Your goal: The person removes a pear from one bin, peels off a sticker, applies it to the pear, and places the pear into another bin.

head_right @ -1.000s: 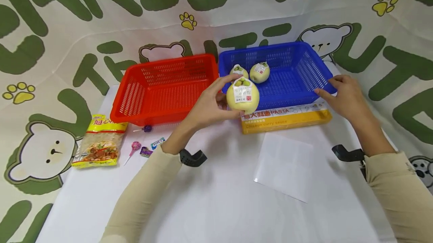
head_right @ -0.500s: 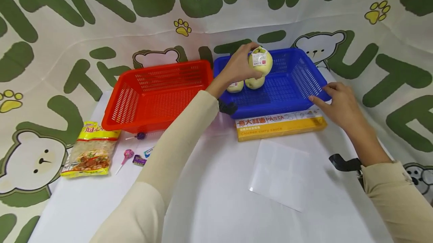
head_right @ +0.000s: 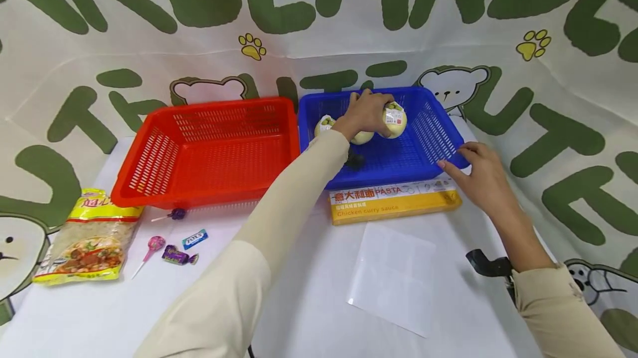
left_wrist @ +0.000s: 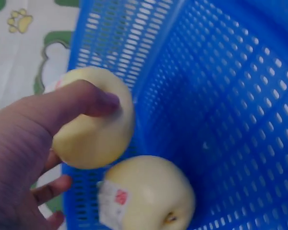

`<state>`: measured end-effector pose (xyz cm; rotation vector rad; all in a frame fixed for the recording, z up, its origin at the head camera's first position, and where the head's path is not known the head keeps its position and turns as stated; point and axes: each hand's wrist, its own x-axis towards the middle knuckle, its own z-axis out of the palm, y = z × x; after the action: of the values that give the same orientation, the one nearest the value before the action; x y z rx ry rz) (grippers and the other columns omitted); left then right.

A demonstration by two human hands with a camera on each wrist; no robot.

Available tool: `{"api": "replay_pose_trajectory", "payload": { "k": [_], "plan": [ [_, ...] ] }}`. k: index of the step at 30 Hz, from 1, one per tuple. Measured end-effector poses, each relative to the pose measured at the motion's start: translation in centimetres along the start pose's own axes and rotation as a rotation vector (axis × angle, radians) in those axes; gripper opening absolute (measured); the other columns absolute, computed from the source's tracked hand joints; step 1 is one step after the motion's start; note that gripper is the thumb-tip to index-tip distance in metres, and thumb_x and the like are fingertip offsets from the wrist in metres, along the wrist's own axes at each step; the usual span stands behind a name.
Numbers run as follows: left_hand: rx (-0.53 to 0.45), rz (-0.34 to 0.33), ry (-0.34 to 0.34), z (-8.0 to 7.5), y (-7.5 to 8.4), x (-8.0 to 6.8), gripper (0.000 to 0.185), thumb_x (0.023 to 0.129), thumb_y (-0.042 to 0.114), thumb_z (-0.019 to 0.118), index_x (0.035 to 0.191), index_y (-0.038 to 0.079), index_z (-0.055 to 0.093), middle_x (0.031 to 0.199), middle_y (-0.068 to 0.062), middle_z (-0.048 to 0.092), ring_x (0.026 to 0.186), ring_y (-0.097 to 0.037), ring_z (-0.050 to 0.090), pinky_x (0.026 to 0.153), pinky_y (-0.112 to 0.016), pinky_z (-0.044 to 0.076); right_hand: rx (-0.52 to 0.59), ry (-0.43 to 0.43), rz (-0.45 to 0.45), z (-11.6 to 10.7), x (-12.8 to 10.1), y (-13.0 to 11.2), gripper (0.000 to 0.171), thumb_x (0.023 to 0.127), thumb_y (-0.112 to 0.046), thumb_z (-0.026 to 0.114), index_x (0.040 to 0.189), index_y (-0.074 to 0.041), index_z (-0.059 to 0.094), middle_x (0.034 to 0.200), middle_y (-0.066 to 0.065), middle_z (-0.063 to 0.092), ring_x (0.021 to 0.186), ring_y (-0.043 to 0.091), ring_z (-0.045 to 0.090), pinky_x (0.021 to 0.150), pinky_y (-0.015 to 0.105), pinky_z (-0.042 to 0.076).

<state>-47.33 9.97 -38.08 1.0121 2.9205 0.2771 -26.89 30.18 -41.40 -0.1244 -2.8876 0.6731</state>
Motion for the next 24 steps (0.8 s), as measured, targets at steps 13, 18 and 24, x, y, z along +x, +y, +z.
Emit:
{"api": "replay_pose_trajectory", "payload": {
  "k": [13, 18, 24],
  "plan": [
    [0.112, -0.066, -0.180, 0.7, 0.3, -0.9, 0.102, 0.081, 0.060, 0.075, 0.161, 0.032, 0.017, 0.164, 0.011, 0.018, 0.148, -0.022, 0.019, 0.117, -0.050, 0.010, -0.002, 0.002, -0.034, -0.6, 0.0, -0.1, 0.068, 0.100, -0.039, 0.060, 0.133, 0.020, 0.048, 0.144, 0.034, 0.033, 0.128, 0.055, 0.027, 0.101, 0.074, 0.029],
    [0.016, -0.004, -0.120, -3.6, -0.3, -3.4, 0.080, 0.095, 0.056, 0.059, 0.160, 0.034, 0.017, 0.166, 0.012, 0.010, 0.150, -0.018, 0.014, 0.118, -0.049, 0.005, -0.004, 0.009, -0.019, -1.1, 0.6, 0.3, 0.067, 0.101, -0.038, 0.059, 0.134, 0.019, 0.047, 0.146, 0.035, 0.031, 0.130, 0.055, 0.024, 0.102, 0.075, 0.026],
    [-0.120, 0.118, 0.178, -6.4, -2.7, -9.7, 0.045, 0.105, 0.045, 0.045, 0.146, 0.029, 0.051, 0.148, 0.010, 0.047, 0.136, -0.010, 0.040, 0.105, -0.037, 0.024, -0.035, 0.025, 0.012, -2.8, 1.4, 1.8, 0.070, 0.102, -0.041, 0.055, 0.137, 0.018, 0.044, 0.150, 0.034, 0.027, 0.136, 0.056, 0.020, 0.109, 0.075, 0.016]
  ]
}}
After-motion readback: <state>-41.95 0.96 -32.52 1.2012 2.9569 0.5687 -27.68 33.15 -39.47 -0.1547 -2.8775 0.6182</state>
